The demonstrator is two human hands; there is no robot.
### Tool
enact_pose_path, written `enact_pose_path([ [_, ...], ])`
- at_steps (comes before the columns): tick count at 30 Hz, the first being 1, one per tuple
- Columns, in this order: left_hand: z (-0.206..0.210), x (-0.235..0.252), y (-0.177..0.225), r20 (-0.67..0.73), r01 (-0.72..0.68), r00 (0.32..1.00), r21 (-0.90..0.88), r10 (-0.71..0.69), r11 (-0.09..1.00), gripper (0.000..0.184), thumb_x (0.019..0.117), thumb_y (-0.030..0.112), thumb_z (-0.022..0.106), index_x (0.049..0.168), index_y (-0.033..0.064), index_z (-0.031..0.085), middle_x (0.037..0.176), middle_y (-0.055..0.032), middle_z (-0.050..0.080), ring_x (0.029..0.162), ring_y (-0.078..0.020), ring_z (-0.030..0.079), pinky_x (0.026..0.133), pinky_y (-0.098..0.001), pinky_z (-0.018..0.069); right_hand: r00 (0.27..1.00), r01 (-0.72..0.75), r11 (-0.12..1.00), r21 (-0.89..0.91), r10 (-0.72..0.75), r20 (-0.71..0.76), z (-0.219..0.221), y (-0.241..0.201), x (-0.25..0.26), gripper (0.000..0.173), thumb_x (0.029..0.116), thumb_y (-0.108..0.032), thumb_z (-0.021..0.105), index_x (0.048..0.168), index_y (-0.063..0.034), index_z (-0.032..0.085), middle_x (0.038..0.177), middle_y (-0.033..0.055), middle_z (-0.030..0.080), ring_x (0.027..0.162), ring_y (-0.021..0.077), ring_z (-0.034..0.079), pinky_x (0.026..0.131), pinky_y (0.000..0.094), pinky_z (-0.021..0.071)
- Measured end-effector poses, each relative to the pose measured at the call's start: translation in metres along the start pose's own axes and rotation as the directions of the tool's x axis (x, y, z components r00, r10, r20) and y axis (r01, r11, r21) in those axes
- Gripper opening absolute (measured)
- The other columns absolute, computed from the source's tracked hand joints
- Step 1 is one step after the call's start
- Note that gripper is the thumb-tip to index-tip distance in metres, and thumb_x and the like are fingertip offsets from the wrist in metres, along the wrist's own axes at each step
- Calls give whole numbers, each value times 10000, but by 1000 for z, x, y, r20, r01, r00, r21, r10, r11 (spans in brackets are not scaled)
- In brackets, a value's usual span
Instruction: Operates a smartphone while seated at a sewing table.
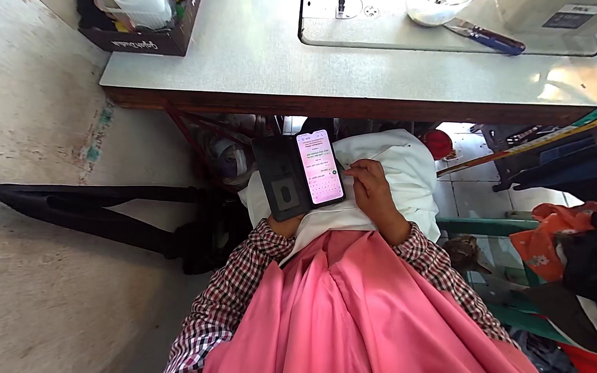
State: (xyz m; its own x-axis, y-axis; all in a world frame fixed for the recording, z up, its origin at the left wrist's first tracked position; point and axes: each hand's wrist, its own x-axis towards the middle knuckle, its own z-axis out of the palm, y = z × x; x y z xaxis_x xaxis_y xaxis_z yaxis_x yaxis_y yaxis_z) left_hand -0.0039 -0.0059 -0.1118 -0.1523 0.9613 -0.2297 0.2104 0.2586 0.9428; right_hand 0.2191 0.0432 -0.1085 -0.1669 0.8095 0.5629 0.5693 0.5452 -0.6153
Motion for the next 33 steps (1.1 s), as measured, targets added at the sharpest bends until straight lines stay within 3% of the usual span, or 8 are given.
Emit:
enact_pose_path([
  [7, 4, -2, -1, -55, -10, 999, -139, 2, 990, 197, 816, -98, 719, 985, -73, 620, 821, 7, 665, 806, 27, 621, 784, -159, 510, 1000, 4, 1000, 10, -4, -6, 1, 1, 0, 286, 911, 55, 504, 1048, 17, 752, 1109, 214, 662, 1100, 336, 610, 1008, 389, 478],
  [13, 9, -8, 10, -170, 31, 985, -4, -31, 1000, 223, 814, -66, 749, 988, -123, 623, 827, -41, 664, 795, 22, 602, 778, -150, 486, 1000, -1, 1000, 6, 1, 0, 2, 4, 2, 282, 912, 52, 508, 1053, 15, 750, 1117, 215, 662, 1103, 339, 613, 998, 396, 491],
  [19, 5, -7, 10, -107, 4, 994, -1, -4, 1000, 198, 823, -66, 739, 983, -102, 629, 825, -25, 661, 797, 24, 604, 777, -155, 491, 1000, -3, 1000, 9, 4, -9, 3, 4, 2, 286, 905, 64, 506, 1050, 21, 748, 1113, 218, 661, 1100, 339, 613, 1001, 386, 488],
  [24, 10, -7, 7, -178, 15, 984, -82, -29, 997, 214, 819, -101, 725, 995, -113, 605, 829, -23, 656, 803, 21, 609, 778, -154, 497, 1000, -8, 1000, 14, 8, -3, 3, 4, 3, 282, 911, 59, 507, 1057, 20, 746, 1119, 218, 659, 1104, 334, 611, 1002, 385, 487],
  [27, 8, -5, 4, -144, 24, 989, -70, -34, 997, 218, 827, -91, 719, 1014, -122, 610, 851, -40, 662, 822, 12, 608, 796, -164, 493, 1000, -6, 1000, 11, 6, -4, 3, 5, 3, 284, 910, 57, 506, 1058, 18, 746, 1119, 215, 659, 1100, 332, 612, 999, 384, 487],
  [33, 12, -6, 3, -166, 1, 985, -259, -45, 966, 187, 827, -154, 660, 978, -72, 586, 799, 18, 648, 783, 27, 615, 759, -159, 511, 1000, -15, 1000, 0, 15, 14, 2, 5, 3, 293, 914, 52, 499, 1069, 16, 746, 1123, 215, 661, 1111, 338, 609, 1003, 390, 485],
])
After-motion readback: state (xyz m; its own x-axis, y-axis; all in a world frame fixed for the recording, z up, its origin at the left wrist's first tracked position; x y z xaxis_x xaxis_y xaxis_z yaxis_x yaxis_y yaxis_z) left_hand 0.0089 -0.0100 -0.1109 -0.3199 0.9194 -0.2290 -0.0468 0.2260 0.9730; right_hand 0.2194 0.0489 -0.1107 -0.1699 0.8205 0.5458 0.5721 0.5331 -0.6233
